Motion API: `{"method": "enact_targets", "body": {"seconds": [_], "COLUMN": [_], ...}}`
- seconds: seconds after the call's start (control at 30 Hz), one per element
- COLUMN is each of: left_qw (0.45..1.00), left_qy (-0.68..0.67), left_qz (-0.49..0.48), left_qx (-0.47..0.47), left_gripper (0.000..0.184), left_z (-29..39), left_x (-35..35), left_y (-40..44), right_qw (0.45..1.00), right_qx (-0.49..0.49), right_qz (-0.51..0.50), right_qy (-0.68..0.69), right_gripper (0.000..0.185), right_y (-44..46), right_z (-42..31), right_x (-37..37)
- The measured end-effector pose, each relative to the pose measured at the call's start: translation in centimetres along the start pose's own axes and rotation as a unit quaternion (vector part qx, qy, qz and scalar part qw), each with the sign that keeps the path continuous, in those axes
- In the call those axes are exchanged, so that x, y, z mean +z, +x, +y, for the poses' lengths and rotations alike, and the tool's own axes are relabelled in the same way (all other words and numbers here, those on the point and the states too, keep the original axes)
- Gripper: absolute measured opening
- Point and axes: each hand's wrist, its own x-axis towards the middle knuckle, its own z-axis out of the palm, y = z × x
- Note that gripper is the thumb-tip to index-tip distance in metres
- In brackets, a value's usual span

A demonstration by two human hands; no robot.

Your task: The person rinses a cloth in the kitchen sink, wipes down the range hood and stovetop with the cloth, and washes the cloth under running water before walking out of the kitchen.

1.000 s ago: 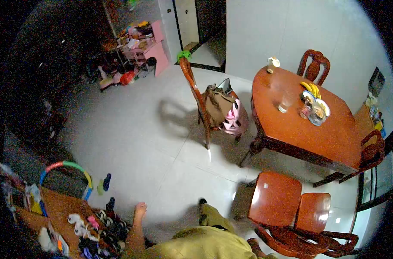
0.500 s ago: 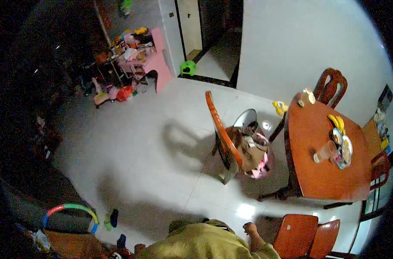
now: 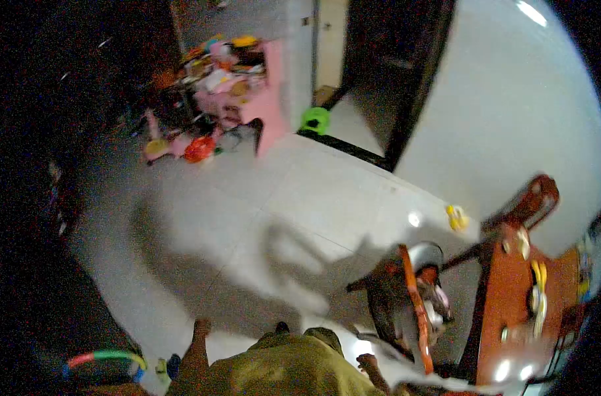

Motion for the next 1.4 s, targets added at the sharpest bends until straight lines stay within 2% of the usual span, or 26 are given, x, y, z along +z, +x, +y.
{"method": "enact_targets", "body": {"seconds": [0.03,0.07,0.1,0.13,0.17,0.2,0.23,0.3,0.4,0.47,0.53,0.57,0.63,0.73,0.8,0.83,0.87,0.93,0.97,1.0,1.03,1.07,1.1,1.13,1.3,1.4], "left_qw": [0.997,0.968,0.908,0.964,0.937,0.901,0.782,0.857,0.754,0.814,0.971,0.991,0.966,0.862,0.937,0.965,0.925,0.935,0.958,0.953,0.976,0.875,0.99,0.986,0.977,0.938], "left_qy": [0.066,-0.239,-0.403,-0.258,-0.345,-0.427,-0.622,-0.511,-0.647,-0.555,-0.225,-0.09,-0.105,-0.143,-0.107,-0.084,-0.205,-0.211,-0.152,-0.212,-0.166,-0.34,-0.112,-0.129,-0.207,-0.258], "left_qz": [0.014,0.056,-0.06,0.022,-0.01,-0.042,-0.029,0.065,0.068,0.112,0.025,-0.009,-0.006,-0.168,-0.12,-0.093,-0.138,-0.1,-0.091,-0.052,0.034,0.344,-0.037,-0.078,0.024,0.204], "left_qx": [0.032,-0.052,-0.103,-0.059,-0.057,-0.062,-0.003,0.015,-0.089,-0.127,-0.072,-0.102,-0.234,-0.456,-0.311,-0.231,-0.289,-0.268,-0.226,-0.212,-0.137,0.037,-0.073,-0.072,0.037,0.105], "left_gripper": [0.022,0.026,0.029,0.031,0.032,0.033,0.035,0.034,0.034,0.027,0.038,0.021,0.018,0.014,0.03,0.039,0.042,0.041,0.041,0.029,0.039,0.038,0.033,0.032,0.031,0.029], "left_z": [1.4,2.6,4.5,6.9,9.2,11.8,12.8,15.2,14.5,13.9,9.6,14.5,13.2,11.8,11.8,13.2,16.0,18.6,19.2,20.8,22.4,24.7,27.5,30.5,43.1,49.0], "left_x": [-0.9,-1.7,-4.3,-6.0,-8.5,-11.4,-13.2,-12.6,-8.2,-7.6,-8.2,-16.8,-14.9,-12.9,-13.0,-16.3,-19.2,-20.4,-19.1,-18.4,-18.6,-18.5,-24.0,-27.0,-31.9,-29.8], "left_y": [3.6,7.6,12.1,15.3,18.1,21.0,22.3,26.1,29.1,29.0,28.1,26.5,28.2,34.4,38.0,39.8,43.3,51.3,56.2,61.5,64.1,67.1,72.5,76.4,92.3,99.4], "right_qw": [1.0,1.0,0.999,0.999,0.998,0.997,0.995,0.992,0.984,0.978,0.972,0.968,0.958,0.94,0.932,0.929,0.927,0.924,0.923,0.923,0.924,0.924,0.925,0.927,0.933,0.93], "right_qx": [-0.005,-0.011,-0.013,-0.016,-0.018,-0.019,-0.022,-0.034,-0.071,-0.104,-0.139,-0.157,-0.194,-0.242,-0.256,-0.259,-0.259,-0.252,-0.244,-0.233,-0.224,-0.218,-0.211,-0.205,-0.197,-0.204], "right_qz": [-0.004,-0.011,-0.016,-0.027,-0.035,-0.041,-0.046,-0.051,-0.068,-0.078,-0.085,-0.089,-0.102,-0.128,-0.147,-0.155,-0.161,-0.175,-0.179,-0.183,-0.184,-0.183,-0.183,-0.181,-0.176,-0.187], "right_qy": [-0.004,-0.014,-0.025,-0.042,-0.056,-0.066,-0.083,-0.109,-0.146,-0.161,-0.171,-0.176,-0.185,-0.202,-0.208,-0.213,-0.218,-0.23,-0.237,-0.245,-0.25,-0.255,-0.256,-0.255,-0.244,-0.241], "right_gripper": [0.015,0.015,0.015,0.016,0.016,0.016,0.016,0.017,0.018,0.019,0.02,0.021,0.022,0.024,0.025,0.026,0.026,0.028,0.028,0.029,0.03,0.03,0.031,0.032,0.035,0.038], "right_y": [0.8,2.1,3.7,5.5,7.2,9.0,11.1,14.8,20.0,23.2,26.0,27.4,29.5,32.0,33.3,34.3,35.1,36.7,37.4,38.1,38.8,39.5,40.3,41.0,45.2,48.6], "right_z": [-4.0,-7.6,-11.1,-14.8,-18.3,-22.0,-25.4,-32.4,-44.2,-52.1,-59.5,-62.8,-69.5,-78.3,-82.8,-84.7,-86.5,-90.2,-92.1,-93.9,-95.6,-97.6,-99.8,-101.4,-110.0,-115.1], "right_x": [0.1,-0.1,-0.2,-0.1,0.0,0.3,0.6,0.6,0.0,-0.2,-0.2,-0.1,0.4,2.4,3.9,4.7,5.4,6.5,6.8,6.9,6.7,6.6,6.3,5.6,3.2,2.0]}}
